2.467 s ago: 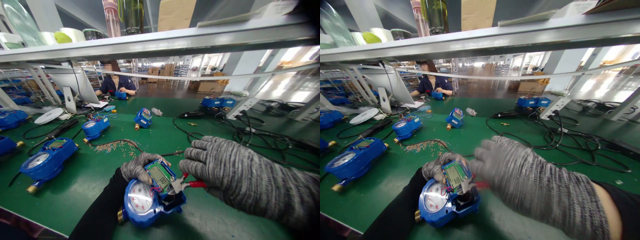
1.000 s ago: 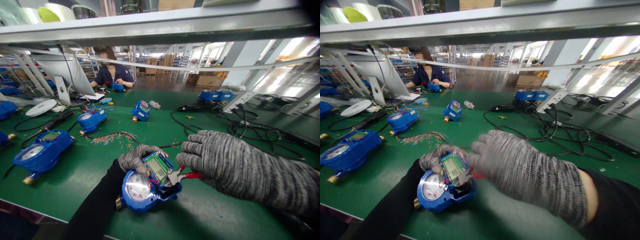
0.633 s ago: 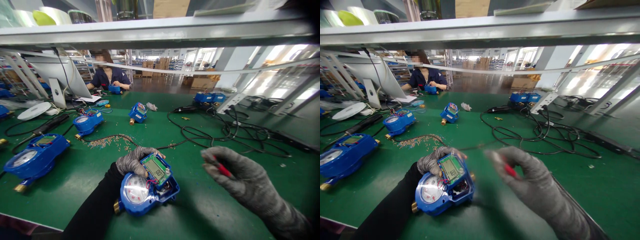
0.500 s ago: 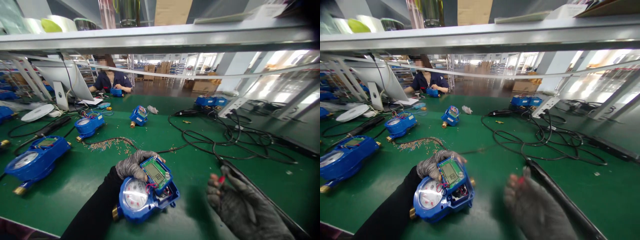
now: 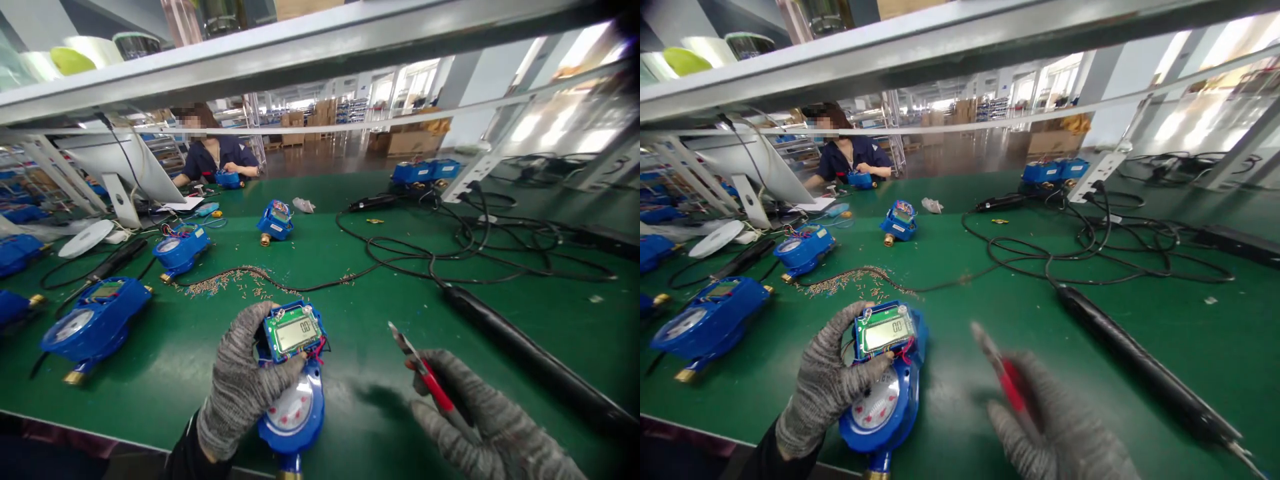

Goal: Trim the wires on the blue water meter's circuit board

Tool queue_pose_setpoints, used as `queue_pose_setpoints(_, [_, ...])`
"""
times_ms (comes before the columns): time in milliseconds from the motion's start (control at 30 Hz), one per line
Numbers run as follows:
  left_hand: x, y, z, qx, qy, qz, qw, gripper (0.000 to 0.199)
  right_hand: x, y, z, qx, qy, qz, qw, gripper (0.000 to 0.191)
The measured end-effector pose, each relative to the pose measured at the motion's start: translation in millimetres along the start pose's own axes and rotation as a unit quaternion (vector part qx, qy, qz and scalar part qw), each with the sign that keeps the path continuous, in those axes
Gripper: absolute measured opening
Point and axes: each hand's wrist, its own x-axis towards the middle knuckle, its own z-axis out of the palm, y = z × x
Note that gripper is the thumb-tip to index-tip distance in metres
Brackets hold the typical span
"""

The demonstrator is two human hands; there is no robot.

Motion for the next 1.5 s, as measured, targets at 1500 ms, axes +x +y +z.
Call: queue_pose_setpoints(1500, [-11.9, 8.1, -12.4, 0.241, 0.059, 0.276, 0.928, 0.071, 38.2, -72.0, 11.5, -0.135, -0.063, -0.189, 0.971, 0.028])
